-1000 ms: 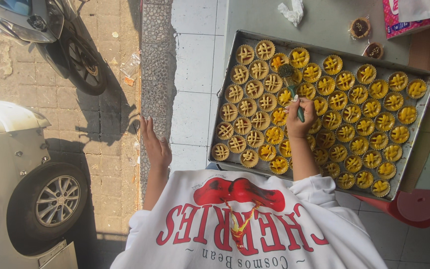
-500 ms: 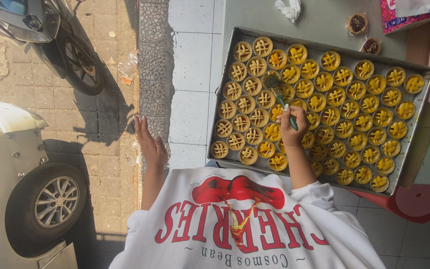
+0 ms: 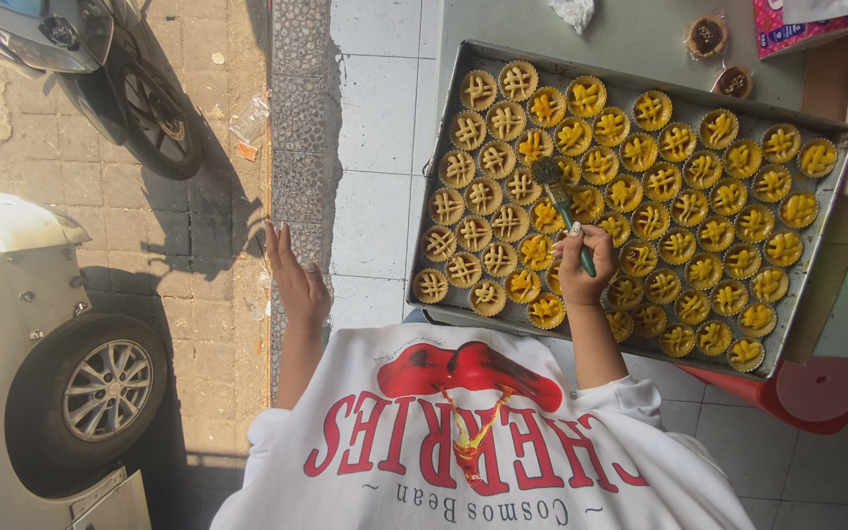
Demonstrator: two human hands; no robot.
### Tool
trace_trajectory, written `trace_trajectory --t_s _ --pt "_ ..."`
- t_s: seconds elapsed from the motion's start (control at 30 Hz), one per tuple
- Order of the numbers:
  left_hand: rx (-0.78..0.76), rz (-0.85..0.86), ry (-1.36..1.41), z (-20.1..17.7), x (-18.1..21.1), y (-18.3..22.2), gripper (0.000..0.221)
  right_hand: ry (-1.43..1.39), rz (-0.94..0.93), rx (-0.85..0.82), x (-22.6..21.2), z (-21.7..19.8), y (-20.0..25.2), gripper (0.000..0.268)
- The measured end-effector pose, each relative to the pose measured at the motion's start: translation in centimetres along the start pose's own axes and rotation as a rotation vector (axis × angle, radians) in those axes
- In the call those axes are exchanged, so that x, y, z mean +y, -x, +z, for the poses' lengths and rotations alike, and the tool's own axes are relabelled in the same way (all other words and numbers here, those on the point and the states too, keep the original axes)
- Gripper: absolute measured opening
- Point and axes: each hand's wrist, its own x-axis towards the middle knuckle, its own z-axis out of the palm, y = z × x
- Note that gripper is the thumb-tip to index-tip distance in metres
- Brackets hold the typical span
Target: The person applies an egg wash to several small pastries on a large metal tray using a brush.
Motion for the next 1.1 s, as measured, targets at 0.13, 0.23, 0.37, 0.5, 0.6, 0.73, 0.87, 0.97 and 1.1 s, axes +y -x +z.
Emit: trace_trajectory --t_s 0.13,0.23,0.37,0.5,0.6,0.73,0.87,0.97,1.1 --pt "-0.012 0.004 0.001 0.0 0.4 0.2 0.08 -0.048 0.037 -0.026 -0.1 -0.1 2.0 0.023" --pt "-0.019 -0.01 0.001 0.2 0.5 0.5 0.078 0.011 -0.014 -0.041 0.1 0.1 2.7 0.024" --pt "-0.022 -0.003 -0.005 0.2 0.4 1.1 0.079 -0.003 -0.016 -0.041 0.2 0.0 3.7 0.023" --pt "-0.017 0.012 0.004 0.3 0.8 1.2 0.076 0.019 -0.043 -0.047 0.4 -0.7 4.5 0.023" --pt "-0.024 0.028 0.005 0.4 0.5 1.4 0.074 -0.008 -0.012 -0.043 0.3 -1.2 5.0 0.026" --pt "-0.04 0.027 0.011 0.1 1.3 1.5 0.075 0.0 -0.007 -0.034 0.1 -2.2 5.8 0.023" --pt "-0.04 0.036 0.039 0.0 1.6 1.2 0.075 0.086 -0.078 -0.047 0.6 -2.8 5.7 0.026" --pt "-0.031 0.045 0.044 0.1 1.4 0.9 0.075 0.127 -0.102 -0.071 0.4 -2.8 5.1 0.026" --pt "-0.033 0.047 0.047 -0.1 1.2 1.0 0.077 0.173 -0.137 -0.105 0.1 -1.8 4.8 0.028"
